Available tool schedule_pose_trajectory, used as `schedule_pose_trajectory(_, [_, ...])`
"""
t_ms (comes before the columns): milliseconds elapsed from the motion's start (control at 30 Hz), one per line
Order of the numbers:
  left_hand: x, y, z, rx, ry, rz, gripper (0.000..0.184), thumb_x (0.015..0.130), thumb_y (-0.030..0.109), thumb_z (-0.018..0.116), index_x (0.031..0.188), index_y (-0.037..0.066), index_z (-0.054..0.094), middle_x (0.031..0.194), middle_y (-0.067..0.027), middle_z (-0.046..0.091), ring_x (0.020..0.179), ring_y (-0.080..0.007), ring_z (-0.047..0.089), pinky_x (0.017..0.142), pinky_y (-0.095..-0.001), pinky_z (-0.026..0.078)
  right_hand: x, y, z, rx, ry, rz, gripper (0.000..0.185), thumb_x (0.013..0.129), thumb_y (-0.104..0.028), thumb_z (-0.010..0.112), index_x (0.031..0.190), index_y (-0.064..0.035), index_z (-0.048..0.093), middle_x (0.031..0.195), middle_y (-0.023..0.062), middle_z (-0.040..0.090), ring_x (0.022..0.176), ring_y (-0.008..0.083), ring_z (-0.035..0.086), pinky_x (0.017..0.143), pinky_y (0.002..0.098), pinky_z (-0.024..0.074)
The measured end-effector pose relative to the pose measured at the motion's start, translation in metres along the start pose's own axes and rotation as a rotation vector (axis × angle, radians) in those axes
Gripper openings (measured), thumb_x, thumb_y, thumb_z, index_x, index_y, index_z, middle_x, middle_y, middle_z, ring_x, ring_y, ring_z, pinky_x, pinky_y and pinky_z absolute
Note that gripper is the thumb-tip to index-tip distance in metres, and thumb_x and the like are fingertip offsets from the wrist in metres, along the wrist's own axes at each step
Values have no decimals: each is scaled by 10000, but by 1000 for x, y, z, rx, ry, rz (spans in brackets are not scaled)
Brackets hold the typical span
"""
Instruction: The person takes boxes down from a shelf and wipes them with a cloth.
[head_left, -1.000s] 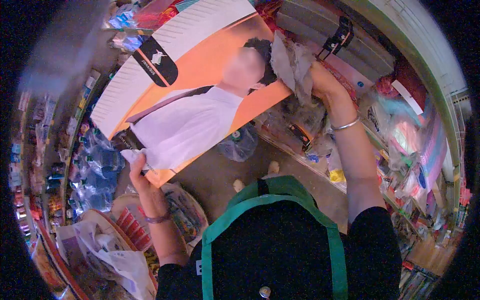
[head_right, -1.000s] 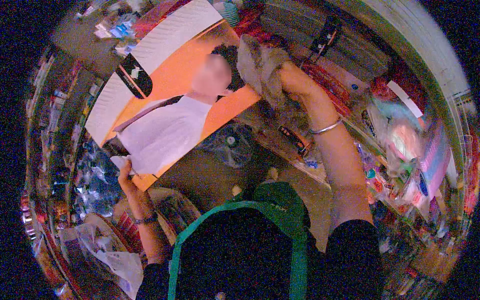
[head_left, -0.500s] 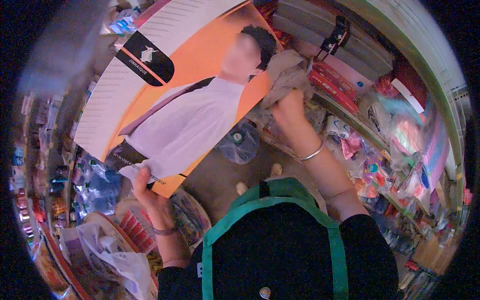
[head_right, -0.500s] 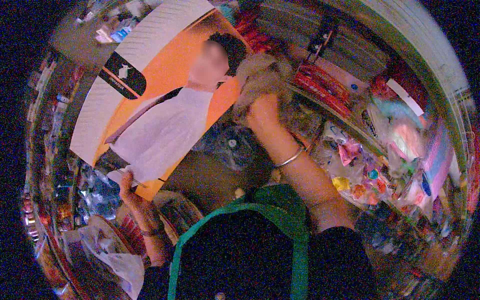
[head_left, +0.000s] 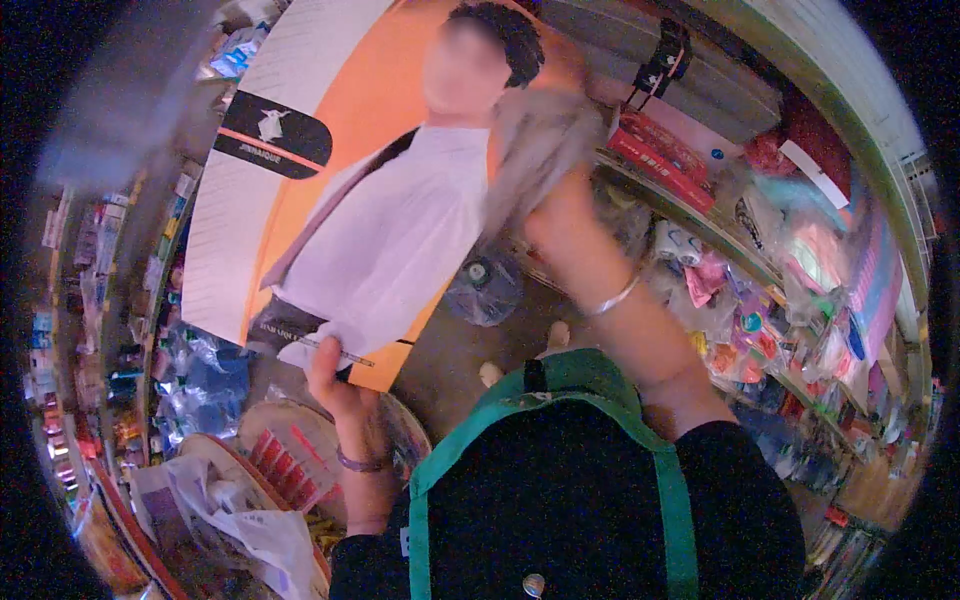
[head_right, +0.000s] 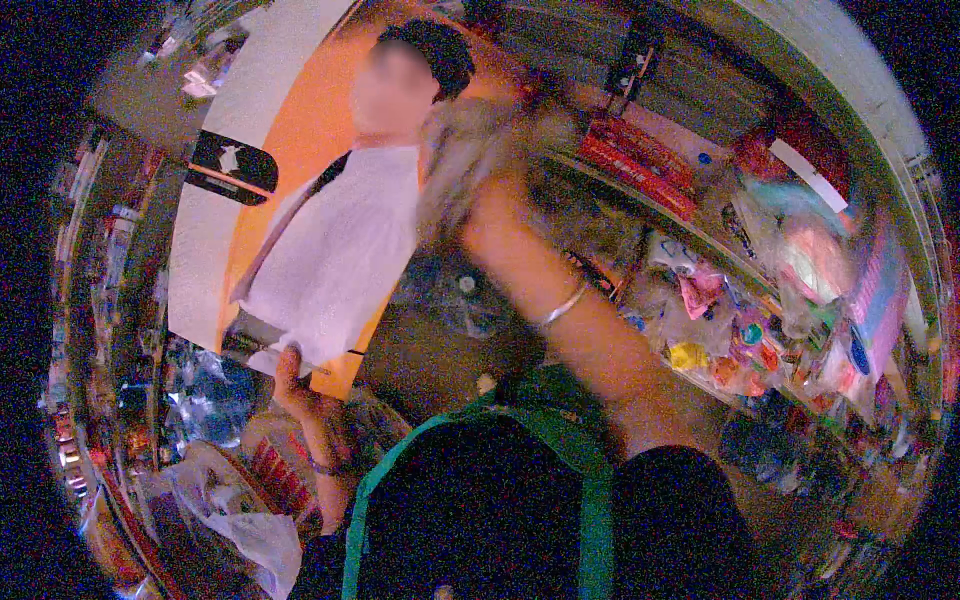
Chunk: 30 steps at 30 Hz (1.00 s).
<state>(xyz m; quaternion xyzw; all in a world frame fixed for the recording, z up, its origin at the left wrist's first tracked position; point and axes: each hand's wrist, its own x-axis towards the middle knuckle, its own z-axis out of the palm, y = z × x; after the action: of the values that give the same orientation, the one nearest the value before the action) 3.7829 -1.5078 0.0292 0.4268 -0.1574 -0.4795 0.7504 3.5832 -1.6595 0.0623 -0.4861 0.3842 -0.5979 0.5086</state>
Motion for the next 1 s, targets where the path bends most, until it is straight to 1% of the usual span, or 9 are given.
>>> schedule_pose_trajectory(167, [0, -6, -9, -16, -97, 7, 309, 699, 169, 546, 925, -43, 532, 909, -130, 585, 838, -241, 575, 776, -346, 445, 45, -11, -22, 566, 185, -44, 317, 905, -203, 286, 1183, -99, 395, 1146, 54, 458, 1039, 146, 430, 930, 249, 320])
schedule_pose_trajectory(233, [0, -4, -13, -10, -93, 36, 304, 698, 153, 548, 930, -42, 528, 906, -127, 585, 836, -240, 575, 772, -348, 447, 89, 29, -49, 120, -2, -379, 340, 897, -202, 302, 1211, -90, 373, 1170, 51, 445, 1056, 162, 425, 933, 259, 322])
schedule_pose_trajectory(300, [1, 1, -18, -1, -55, 46, 304, 695, 135, 548, 941, -41, 521, 905, -126, 584, 835, -241, 575, 772, -353, 448, 96, 37, -54, 90, -120, -408, 357, 891, -210, 315, 1223, -86, 362, 1180, 50, 440, 1059, 169, 426, 929, 264, 326])
schedule_pose_trajectory(400, [-1, 1, -8, -34, -70, -3, 294, 702, 122, 540, 948, -36, 512, 897, -120, 584, 828, -241, 574, 771, -358, 448, 66, -19, -35, 641, -199, 2, 367, 884, -235, 333, 1218, -86, 364, 1173, 51, 446, 1041, 164, 435, 915, 263, 338])
schedule_pose_trajectory(467, [0, -4, 3, -59, -24, 8, 280, 718, 133, 533, 945, -31, 517, 895, -115, 585, 823, -234, 575, 770, -357, 448, 41, 0, -11, 665, -156, -90, 225, 867, -180, 335, 1042, -86, 439, 1026, 61, 488, 940, 171, 467, 803, 265, 386])
schedule_pose_trajectory(633, [11, -19, 39, -220, 55, -27, 284, 738, 144, 540, 964, -26, 527, 906, -107, 590, 816, -218, 581, 758, -343, 455, -82, 72, 51, -417, -285, -431, 187, 831, -159, 369, 954, -94, 494, 922, 55, 508, 856, 176, 495, 749, 275, 413])
schedule_pose_trajectory(733, [24, -25, 30, -171, -11, -4, 268, 740, 132, 546, 963, -15, 530, 891, -94, 593, 814, -211, 582, 743, -335, 463, -103, 81, 55, -696, -422, -582, 172, 810, -146, 389, 901, -98, 526, 860, 51, 520, 805, 179, 512, 717, 281, 429])
schedule_pose_trajectory(867, [11, -24, 26, -160, 48, 50, 224, 726, 96, 546, 922, -12, 533, 880, -93, 583, 808, -204, 579, 750, -337, 459, -8, 57, 24, -802, -252, -389, 163, 781, -129, 416, 830, -105, 570, 776, 46, 536, 738, 183, 535, 675, 288, 451])
schedule_pose_trajectory(1000, [-2, -26, -11, -89, -64, 72, 283, 702, 117, 556, 944, -23, 510, 869, -103, 577, 823, -221, 573, 760, -348, 456, 56, -30, 0, -1444, -80, -228, 168, 799, -162, 426, 915, -107, 533, 852, 33, 525, 790, 166, 519, 685, 286, 450])
